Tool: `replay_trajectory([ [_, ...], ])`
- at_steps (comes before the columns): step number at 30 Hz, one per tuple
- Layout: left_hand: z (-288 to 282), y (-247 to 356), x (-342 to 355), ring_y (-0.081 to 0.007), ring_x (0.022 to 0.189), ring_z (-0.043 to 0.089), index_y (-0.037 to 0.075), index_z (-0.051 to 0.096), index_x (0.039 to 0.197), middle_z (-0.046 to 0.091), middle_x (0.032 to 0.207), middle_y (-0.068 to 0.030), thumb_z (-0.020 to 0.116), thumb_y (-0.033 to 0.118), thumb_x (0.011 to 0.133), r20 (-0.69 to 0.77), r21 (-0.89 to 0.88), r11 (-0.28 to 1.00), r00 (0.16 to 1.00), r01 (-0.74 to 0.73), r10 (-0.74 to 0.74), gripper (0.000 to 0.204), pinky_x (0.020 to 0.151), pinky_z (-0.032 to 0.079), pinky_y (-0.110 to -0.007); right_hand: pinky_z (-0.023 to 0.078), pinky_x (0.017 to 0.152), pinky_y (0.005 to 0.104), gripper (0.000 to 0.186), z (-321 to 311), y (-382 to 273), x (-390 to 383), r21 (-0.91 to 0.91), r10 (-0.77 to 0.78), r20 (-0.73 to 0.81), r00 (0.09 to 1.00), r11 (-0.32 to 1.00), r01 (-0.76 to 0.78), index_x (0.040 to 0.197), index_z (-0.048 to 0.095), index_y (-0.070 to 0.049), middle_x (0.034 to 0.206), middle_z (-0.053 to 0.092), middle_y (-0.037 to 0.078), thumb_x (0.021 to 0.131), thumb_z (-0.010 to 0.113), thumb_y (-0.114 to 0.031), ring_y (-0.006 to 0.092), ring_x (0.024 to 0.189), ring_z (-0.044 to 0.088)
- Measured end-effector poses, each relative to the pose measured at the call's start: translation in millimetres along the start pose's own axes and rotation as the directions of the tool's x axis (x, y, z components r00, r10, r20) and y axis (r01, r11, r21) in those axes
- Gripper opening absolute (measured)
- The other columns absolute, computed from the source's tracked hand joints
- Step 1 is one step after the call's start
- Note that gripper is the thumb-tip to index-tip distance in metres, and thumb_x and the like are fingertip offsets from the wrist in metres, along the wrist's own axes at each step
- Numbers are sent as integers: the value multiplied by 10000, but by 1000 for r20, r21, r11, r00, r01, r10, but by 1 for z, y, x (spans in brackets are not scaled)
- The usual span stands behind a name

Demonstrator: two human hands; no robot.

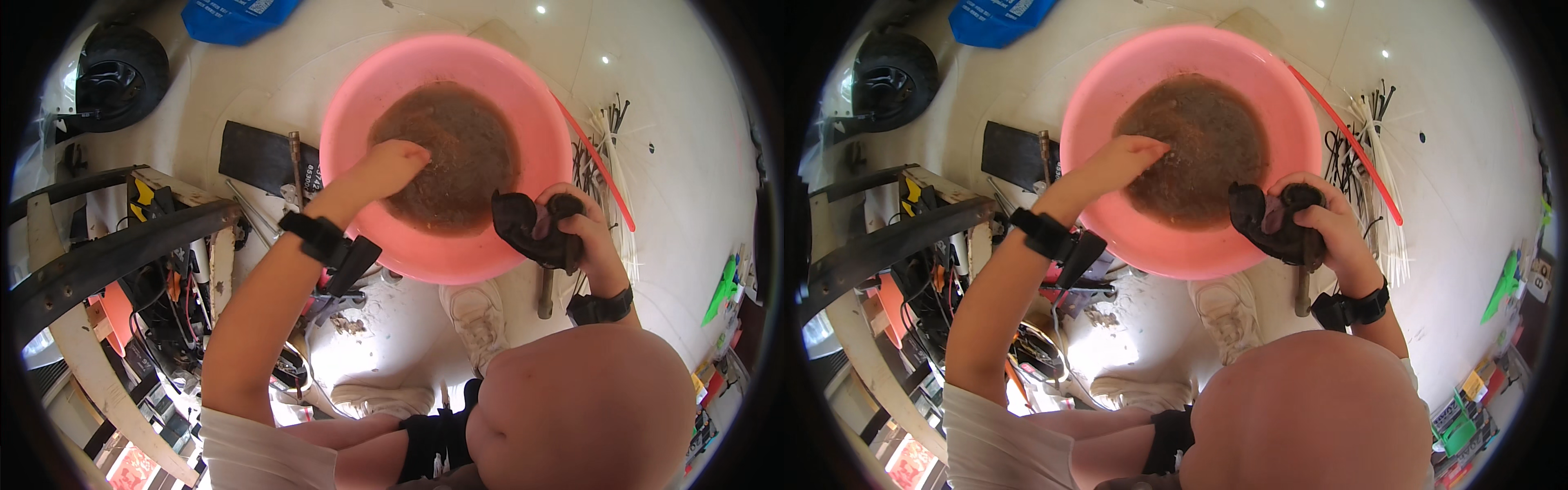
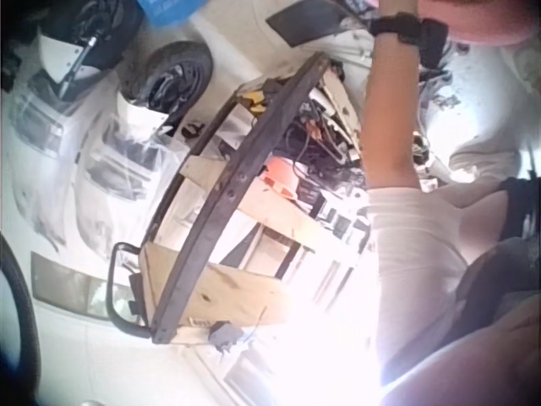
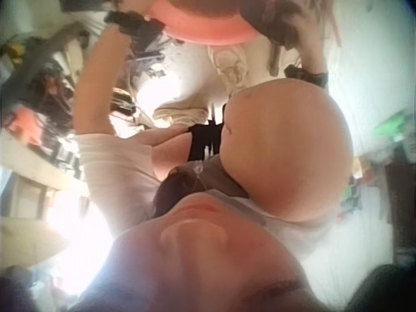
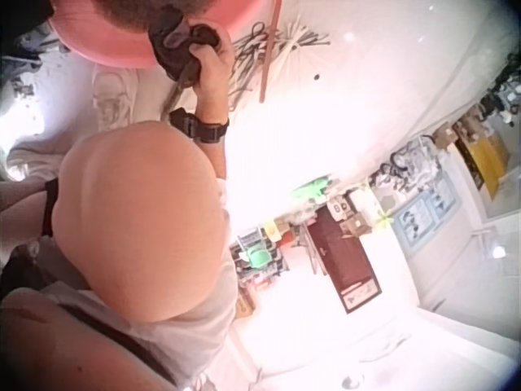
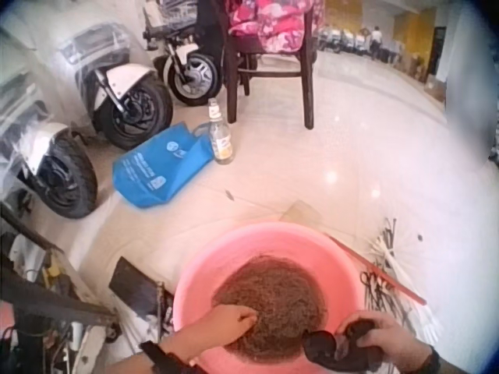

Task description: Cleaning and repairing components of an electric scooter using various tools and a manual.

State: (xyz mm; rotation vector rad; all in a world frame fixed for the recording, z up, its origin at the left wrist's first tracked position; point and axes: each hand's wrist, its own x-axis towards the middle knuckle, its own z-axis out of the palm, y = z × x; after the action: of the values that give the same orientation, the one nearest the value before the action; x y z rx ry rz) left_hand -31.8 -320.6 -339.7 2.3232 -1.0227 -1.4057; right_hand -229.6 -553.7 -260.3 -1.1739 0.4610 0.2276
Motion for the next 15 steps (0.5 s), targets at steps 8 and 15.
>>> replay_trajectory([
  [8, 1, 10, -58, -296, 1320, 322, 22, 178, 1457, 158, 1524, -125, 243, 688, 892, 28, -998, 56, 992, 22, 121, 876, 1077, 273, -436, 486, 787, 299, 357, 24, -8, 4, 55, -9, 101, 995, 998, 3, 1014, 575, 32, 844, 622, 117, 676, 499, -53, 210, 796, 620],
  [15, 33, 15, -32, -319, 1424, 28, 93, 132, 1478, 7, 1549, -133, 306, 671, 889, -193, -967, 190, 976, -171, -104, 844, 1113, 133, -496, 450, 877, 290, 349, 74, -11, 27, 34, -126, 269, 955, 992, 121, 1038, 581, 14, 981, 618, 96, 701, 493, -9, 178, 940, 591],
])
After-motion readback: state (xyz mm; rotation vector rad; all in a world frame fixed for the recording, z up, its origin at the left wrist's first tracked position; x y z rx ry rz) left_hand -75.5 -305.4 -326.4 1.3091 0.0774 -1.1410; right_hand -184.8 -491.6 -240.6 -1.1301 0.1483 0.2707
